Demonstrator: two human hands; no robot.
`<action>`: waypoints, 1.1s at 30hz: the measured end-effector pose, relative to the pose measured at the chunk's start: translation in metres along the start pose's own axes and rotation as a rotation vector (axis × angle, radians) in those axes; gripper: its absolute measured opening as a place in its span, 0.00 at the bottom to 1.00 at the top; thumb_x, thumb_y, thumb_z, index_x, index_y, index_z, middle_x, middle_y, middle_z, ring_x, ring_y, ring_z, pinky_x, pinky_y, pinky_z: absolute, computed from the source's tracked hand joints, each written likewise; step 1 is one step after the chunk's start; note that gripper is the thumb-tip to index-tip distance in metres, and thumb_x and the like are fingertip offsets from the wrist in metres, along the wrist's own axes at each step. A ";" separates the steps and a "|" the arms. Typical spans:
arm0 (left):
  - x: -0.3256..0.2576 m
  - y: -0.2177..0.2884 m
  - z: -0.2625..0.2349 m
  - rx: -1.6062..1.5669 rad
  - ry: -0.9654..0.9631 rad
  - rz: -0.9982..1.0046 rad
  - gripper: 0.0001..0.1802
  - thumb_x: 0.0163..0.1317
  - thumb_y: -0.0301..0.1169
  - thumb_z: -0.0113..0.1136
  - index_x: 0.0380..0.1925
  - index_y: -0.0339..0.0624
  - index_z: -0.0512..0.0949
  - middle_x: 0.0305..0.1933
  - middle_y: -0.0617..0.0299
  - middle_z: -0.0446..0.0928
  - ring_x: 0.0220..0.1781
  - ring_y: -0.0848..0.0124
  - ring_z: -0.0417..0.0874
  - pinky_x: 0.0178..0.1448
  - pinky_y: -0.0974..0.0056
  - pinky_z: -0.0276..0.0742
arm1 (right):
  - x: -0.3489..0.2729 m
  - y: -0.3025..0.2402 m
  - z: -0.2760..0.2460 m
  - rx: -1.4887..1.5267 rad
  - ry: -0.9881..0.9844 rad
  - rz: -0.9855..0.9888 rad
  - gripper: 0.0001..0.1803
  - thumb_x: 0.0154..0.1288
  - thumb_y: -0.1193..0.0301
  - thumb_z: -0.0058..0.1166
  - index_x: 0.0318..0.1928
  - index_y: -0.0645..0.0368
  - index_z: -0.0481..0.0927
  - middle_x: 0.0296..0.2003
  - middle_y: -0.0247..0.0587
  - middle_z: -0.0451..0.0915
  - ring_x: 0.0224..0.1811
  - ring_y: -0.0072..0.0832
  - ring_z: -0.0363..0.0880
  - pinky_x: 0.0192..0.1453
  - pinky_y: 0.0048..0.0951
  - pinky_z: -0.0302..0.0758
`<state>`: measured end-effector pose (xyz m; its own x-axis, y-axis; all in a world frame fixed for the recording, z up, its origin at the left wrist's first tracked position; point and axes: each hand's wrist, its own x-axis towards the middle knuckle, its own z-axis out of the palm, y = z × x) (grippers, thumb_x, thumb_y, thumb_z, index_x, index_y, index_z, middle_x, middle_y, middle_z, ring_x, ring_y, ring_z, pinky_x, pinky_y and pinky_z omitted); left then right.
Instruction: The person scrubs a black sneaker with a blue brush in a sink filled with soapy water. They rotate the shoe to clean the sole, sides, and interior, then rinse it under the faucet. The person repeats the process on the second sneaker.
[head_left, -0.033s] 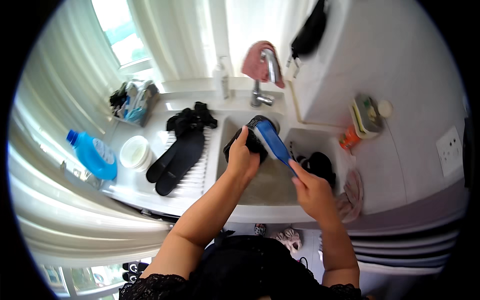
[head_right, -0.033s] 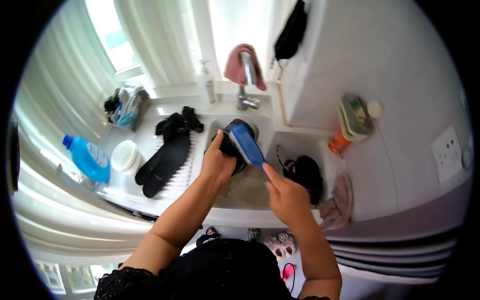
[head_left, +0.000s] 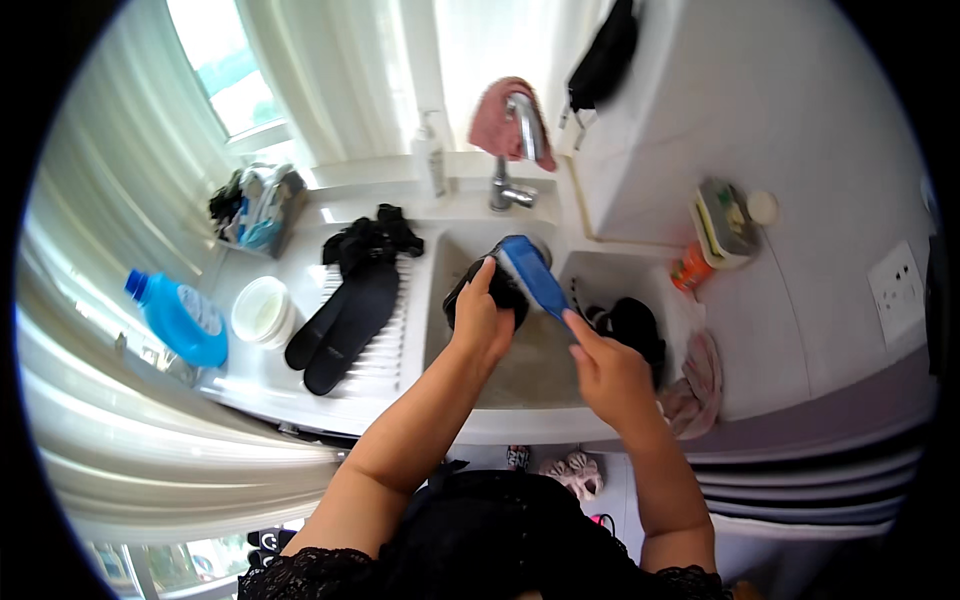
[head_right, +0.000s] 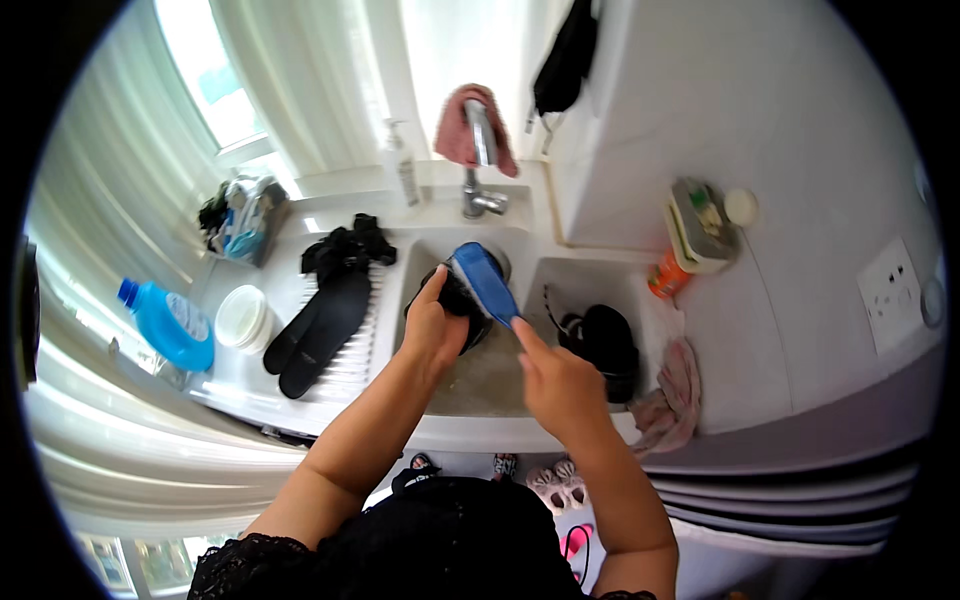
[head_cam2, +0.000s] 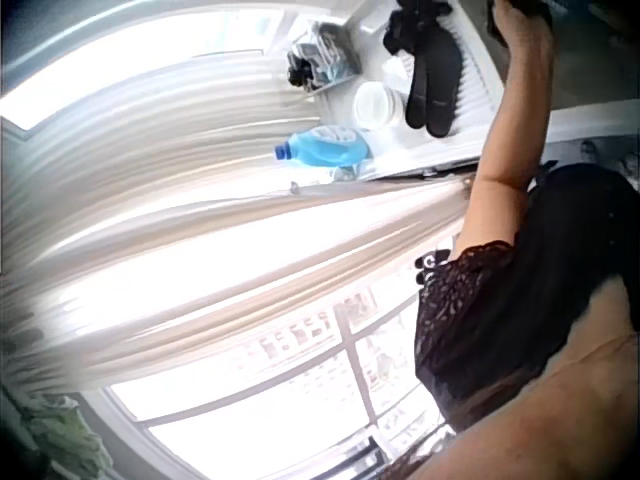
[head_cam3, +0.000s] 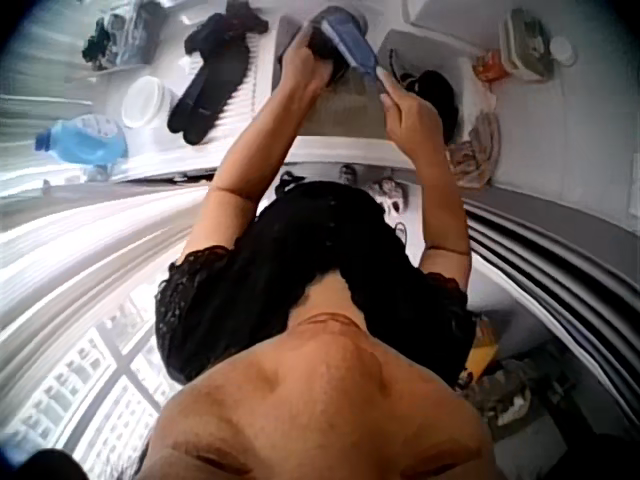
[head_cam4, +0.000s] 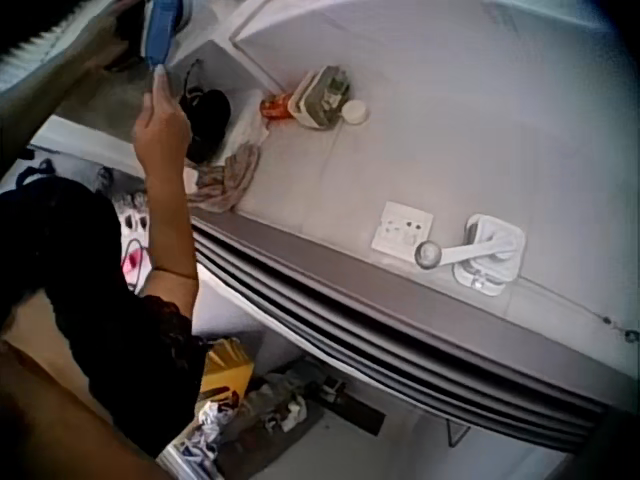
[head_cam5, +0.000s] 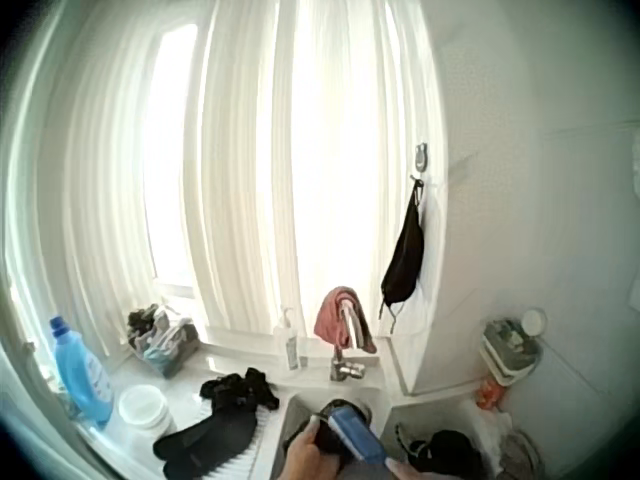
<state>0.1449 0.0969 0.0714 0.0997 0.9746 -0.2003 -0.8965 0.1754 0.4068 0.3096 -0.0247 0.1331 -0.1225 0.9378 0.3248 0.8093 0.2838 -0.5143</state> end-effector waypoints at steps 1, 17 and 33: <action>0.004 -0.012 -0.005 0.059 0.054 0.011 0.16 0.71 0.36 0.47 0.47 0.32 0.73 0.52 0.53 0.76 0.55 0.59 0.76 0.66 0.52 0.66 | -0.005 0.005 0.006 -0.032 -0.021 0.028 0.25 0.64 0.68 0.51 0.63 0.43 0.71 0.24 0.49 0.76 0.26 0.49 0.77 0.30 0.46 0.73; 0.017 -0.017 -0.020 0.171 0.261 -0.177 0.18 0.70 0.39 0.48 0.47 0.34 0.72 0.47 0.51 0.77 0.47 0.55 0.80 0.56 0.46 0.75 | -0.045 -0.001 0.032 -0.015 -0.178 0.204 0.26 0.66 0.68 0.49 0.65 0.42 0.68 0.24 0.48 0.77 0.28 0.49 0.79 0.32 0.45 0.75; 0.012 0.033 -0.007 -0.002 0.138 -0.065 0.22 0.71 0.41 0.45 0.53 0.34 0.70 0.56 0.51 0.74 0.57 0.55 0.76 0.66 0.47 0.67 | 0.002 0.099 0.096 -0.310 -0.654 0.390 0.20 0.65 0.66 0.46 0.57 0.47 0.76 0.36 0.53 0.82 0.39 0.47 0.82 0.43 0.47 0.76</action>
<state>0.1130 0.1130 0.0760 0.0970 0.9329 -0.3469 -0.8911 0.2367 0.3872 0.3350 0.0245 0.0068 -0.0322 0.9117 -0.4097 0.9731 -0.0650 -0.2210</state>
